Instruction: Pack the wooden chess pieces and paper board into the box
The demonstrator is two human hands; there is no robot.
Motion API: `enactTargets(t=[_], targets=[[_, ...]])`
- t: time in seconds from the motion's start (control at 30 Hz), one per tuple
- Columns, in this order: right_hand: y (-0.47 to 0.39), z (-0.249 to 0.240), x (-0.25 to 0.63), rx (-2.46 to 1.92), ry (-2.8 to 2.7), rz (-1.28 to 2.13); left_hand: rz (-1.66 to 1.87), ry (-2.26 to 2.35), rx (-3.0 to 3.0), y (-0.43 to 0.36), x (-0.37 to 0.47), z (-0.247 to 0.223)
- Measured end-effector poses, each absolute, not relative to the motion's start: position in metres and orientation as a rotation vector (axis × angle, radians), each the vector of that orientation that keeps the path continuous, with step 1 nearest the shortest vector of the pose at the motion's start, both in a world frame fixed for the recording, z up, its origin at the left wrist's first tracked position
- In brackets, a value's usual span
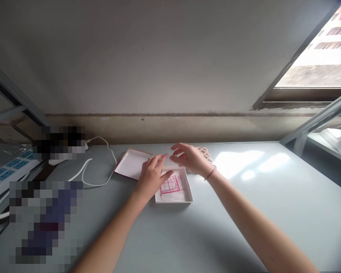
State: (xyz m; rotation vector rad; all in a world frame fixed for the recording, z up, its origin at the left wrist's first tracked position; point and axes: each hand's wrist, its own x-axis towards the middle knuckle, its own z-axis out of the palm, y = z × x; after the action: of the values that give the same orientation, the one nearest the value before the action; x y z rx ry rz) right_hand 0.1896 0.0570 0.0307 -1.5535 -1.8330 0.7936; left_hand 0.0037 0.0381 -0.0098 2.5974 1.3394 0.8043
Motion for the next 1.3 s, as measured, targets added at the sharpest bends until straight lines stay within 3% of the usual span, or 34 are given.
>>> enactTargets(t=[0.23, 0.4, 0.73, 1.3], targets=[[0.022, 0.011, 0.176, -1.281, -1.483, 1.152, 0.972, 1.1, 2.357, 0.036, 0.006, -0.005], [0.025, 0.0, 0.186, -1.343, -1.31, 1.148, 0.888, 1.157, 2.332, 0.04, 0.001, -0.007], [0.019, -0.004, 0.181, -1.365, -1.776, 0.755, 0.581, 1.23, 2.732, 0.042, 0.006, -0.017], [0.016, -0.021, 0.162, -1.483, -2.31, 0.035, 0.391, 1.38, 2.614, 0.042, -0.009, -0.005]])
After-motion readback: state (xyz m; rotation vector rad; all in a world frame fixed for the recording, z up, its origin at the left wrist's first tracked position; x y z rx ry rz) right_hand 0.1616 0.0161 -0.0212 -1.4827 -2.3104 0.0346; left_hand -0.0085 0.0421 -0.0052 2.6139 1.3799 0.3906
